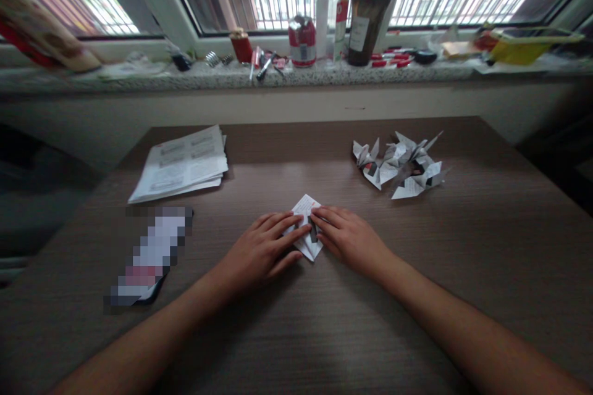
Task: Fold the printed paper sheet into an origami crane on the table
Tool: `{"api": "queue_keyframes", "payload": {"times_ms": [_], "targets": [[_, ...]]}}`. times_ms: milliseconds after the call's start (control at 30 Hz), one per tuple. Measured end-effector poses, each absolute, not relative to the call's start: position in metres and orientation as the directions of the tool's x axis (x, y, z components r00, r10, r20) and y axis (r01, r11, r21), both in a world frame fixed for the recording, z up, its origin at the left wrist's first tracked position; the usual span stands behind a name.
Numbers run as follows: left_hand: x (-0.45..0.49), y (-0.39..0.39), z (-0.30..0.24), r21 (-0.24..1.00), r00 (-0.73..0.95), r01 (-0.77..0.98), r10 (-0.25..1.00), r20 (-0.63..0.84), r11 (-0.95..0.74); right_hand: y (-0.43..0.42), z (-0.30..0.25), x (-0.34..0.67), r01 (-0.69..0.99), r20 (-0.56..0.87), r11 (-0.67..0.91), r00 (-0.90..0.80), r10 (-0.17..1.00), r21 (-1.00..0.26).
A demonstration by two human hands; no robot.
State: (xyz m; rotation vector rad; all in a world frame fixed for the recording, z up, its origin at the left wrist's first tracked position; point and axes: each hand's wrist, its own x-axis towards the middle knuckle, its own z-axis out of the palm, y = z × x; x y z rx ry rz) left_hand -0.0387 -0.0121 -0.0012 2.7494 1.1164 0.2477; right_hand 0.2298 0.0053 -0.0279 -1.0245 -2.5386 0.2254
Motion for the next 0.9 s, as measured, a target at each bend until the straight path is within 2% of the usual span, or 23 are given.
{"api": "queue_keyframes", "payload": {"times_ms": [667, 900], "targets": [[-0.044, -0.007, -0.009, 0.205, 0.739, 0.645, 0.670, 0.077, -0.736, 0.012, -0.017, 0.233, 0.591, 0.276, 0.753, -0.702, 0.657, -0.288], [-0.045, -0.006, -0.008, 0.214, 0.740, 0.638, 0.666, 0.093, -0.739, 0.015, -0.020, 0.232, 0.521, 0.300, 0.776, -0.723, 0.622, -0.355]]}}
